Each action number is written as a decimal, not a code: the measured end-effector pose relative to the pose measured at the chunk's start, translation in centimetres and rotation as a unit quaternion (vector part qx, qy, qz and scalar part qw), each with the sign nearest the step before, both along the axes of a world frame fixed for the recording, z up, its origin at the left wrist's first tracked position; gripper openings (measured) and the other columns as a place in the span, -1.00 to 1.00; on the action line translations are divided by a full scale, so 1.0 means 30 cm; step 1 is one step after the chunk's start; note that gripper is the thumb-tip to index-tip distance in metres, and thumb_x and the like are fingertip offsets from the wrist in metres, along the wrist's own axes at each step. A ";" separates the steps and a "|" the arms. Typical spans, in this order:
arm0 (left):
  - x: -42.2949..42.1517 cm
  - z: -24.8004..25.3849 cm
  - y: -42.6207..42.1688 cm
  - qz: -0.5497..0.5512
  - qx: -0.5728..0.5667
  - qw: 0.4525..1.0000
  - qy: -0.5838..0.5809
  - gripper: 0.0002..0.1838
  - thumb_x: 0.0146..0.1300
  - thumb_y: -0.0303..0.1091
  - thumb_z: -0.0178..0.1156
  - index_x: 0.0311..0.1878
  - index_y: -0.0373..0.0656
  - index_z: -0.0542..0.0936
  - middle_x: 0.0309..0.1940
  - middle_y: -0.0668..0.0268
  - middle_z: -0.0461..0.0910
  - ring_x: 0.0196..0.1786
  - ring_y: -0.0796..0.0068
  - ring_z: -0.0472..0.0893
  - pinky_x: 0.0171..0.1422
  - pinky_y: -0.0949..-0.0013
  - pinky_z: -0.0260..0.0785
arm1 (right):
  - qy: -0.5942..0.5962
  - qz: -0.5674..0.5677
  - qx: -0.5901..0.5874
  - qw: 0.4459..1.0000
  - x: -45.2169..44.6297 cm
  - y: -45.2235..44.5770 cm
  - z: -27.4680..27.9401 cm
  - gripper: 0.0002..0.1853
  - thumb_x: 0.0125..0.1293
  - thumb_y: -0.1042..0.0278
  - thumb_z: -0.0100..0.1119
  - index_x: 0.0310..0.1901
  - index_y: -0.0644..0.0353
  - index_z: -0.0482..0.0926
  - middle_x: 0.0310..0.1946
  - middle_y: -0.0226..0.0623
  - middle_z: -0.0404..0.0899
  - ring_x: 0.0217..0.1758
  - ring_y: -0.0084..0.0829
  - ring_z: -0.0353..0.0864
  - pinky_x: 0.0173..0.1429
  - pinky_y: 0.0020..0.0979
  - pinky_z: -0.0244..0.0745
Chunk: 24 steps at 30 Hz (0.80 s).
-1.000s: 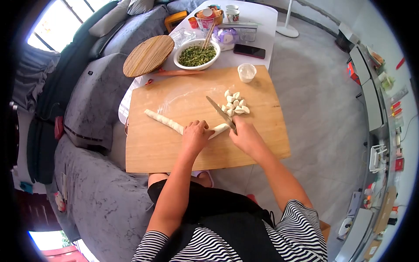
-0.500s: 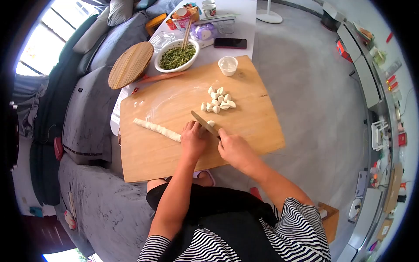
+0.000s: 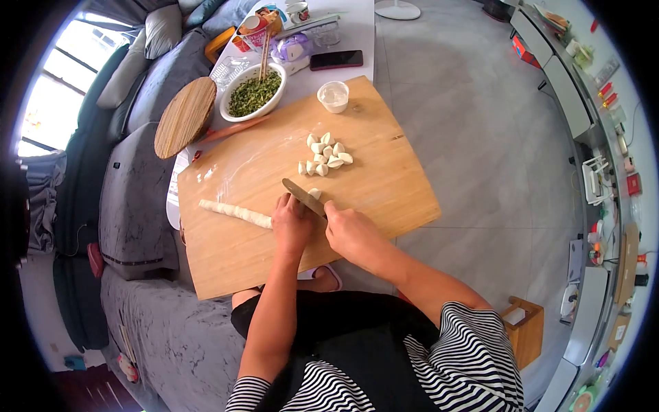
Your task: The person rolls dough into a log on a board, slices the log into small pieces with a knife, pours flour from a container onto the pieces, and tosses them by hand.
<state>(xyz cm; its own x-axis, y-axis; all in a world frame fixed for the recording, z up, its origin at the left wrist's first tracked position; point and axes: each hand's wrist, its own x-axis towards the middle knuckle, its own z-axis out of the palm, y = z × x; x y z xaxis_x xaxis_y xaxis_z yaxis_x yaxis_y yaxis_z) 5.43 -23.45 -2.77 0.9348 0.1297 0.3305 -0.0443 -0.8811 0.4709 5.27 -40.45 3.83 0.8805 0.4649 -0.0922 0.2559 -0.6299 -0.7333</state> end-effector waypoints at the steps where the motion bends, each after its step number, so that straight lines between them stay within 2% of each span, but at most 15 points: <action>1: -0.002 0.006 0.000 -0.003 -0.004 1.000 -0.006 -0.80 0.04 -0.42 0.33 -0.24 -0.18 0.60 -0.31 0.17 0.58 -0.15 0.08 0.56 -0.04 0.07 0.40 | -0.012 0.004 -0.003 1.000 0.001 0.002 -0.002 -0.85 0.31 0.48 0.07 -0.18 0.38 0.39 -0.54 0.21 0.57 -0.38 0.18 0.62 -0.27 0.08 0.52; 6: -0.001 0.005 0.007 0.006 -0.002 1.000 -0.003 -0.78 0.04 -0.41 0.33 -0.22 -0.19 0.59 -0.31 0.16 0.58 -0.14 0.07 0.56 -0.01 0.08 0.39 | -0.011 0.022 -0.024 0.999 0.016 0.012 0.000 -0.83 0.29 0.47 0.07 -0.16 0.39 0.40 -0.52 0.20 0.59 -0.36 0.18 0.65 -0.25 0.07 0.56; 9: -0.008 0.023 0.011 0.004 0.002 1.000 0.017 -0.81 0.10 -0.38 0.30 -0.23 -0.22 0.60 -0.30 0.18 0.60 -0.12 0.07 0.58 0.01 0.08 0.39 | 0.009 0.026 -0.053 0.998 0.052 0.039 -0.008 -0.83 0.29 0.47 0.08 -0.18 0.39 0.41 -0.42 0.27 0.58 -0.26 0.22 0.62 -0.15 0.11 0.50; 11: -0.004 0.025 0.025 0.026 -0.015 0.999 0.030 -0.83 0.12 -0.37 0.30 -0.25 -0.22 0.61 -0.30 0.17 0.62 -0.11 0.09 0.59 0.01 0.08 0.39 | 0.010 0.036 -0.091 0.995 0.089 0.068 -0.020 -0.76 0.26 0.47 0.06 -0.07 0.38 0.44 -0.40 0.27 0.61 -0.20 0.21 0.64 -0.06 0.08 0.55; 14: -0.003 0.006 0.081 0.031 -0.029 0.998 0.044 -0.85 0.15 -0.33 0.30 -0.29 -0.21 0.63 -0.31 0.17 0.64 -0.11 0.10 0.60 0.03 0.07 0.39 | 0.016 0.038 -0.068 0.997 0.123 0.088 -0.016 -0.76 0.26 0.48 0.04 -0.07 0.40 0.45 -0.37 0.30 0.61 -0.15 0.23 0.63 0.00 0.08 0.53; 16: -0.013 0.019 0.092 0.028 -0.035 0.998 0.050 -0.85 0.16 -0.31 0.30 -0.31 -0.20 0.64 -0.32 0.16 0.65 -0.11 0.11 0.61 0.04 0.06 0.39 | 0.041 0.033 -0.045 0.998 0.122 0.076 0.026 -0.76 0.26 0.47 0.05 -0.08 0.41 0.44 -0.38 0.29 0.60 -0.17 0.24 0.62 -0.03 0.08 0.53; 18: -0.024 0.040 0.087 -0.001 -0.125 0.986 0.109 -0.86 0.11 -0.33 0.34 -0.34 -0.19 0.65 -0.33 0.16 0.64 -0.13 0.09 0.62 0.03 0.08 0.41 | 0.069 0.024 -0.021 0.997 0.113 0.067 0.045 -0.76 0.27 0.46 0.05 -0.08 0.41 0.44 -0.38 0.29 0.60 -0.19 0.25 0.62 -0.05 0.09 0.53; 19: -0.024 0.054 0.083 0.000 -0.126 0.986 0.107 -0.86 0.11 -0.33 0.34 -0.34 -0.19 0.65 -0.33 0.16 0.64 -0.13 0.09 0.62 0.03 0.08 0.41 | 0.038 0.011 -0.026 0.999 0.100 0.060 0.045 -0.76 0.28 0.45 0.06 -0.08 0.41 0.44 -0.39 0.29 0.60 -0.21 0.25 0.62 -0.09 0.09 0.53; 21: -0.037 0.067 0.071 -0.012 -0.115 0.989 0.096 -0.81 0.07 -0.39 0.36 -0.24 -0.24 0.68 -0.33 0.11 0.64 -0.20 0.10 0.64 -0.10 0.15 0.47 | 0.012 -0.004 -0.035 0.999 0.055 0.048 0.048 -0.76 0.28 0.45 0.07 -0.08 0.41 0.44 -0.40 0.29 0.59 -0.24 0.24 0.62 -0.12 0.10 0.53; 24: -0.035 0.057 0.064 -0.012 -0.116 0.988 0.101 -0.82 0.00 -0.39 0.40 -0.32 -0.17 0.65 -0.33 0.17 0.64 -0.16 0.08 0.62 -0.07 0.11 0.46 | 0.014 0.019 -0.012 1.000 -0.017 0.030 0.074 -0.78 0.30 0.45 0.06 -0.09 0.40 0.43 -0.43 0.28 0.59 -0.29 0.24 0.62 -0.18 0.10 0.52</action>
<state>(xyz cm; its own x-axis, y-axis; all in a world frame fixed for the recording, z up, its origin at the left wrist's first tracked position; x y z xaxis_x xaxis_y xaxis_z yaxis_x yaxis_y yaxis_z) 4.37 -21.52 -1.05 0.9825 0.1571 0.1002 0.0523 -0.7485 0.6610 4.77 -39.56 6.05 0.8592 0.4954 -0.1278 0.2594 -0.6372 -0.7258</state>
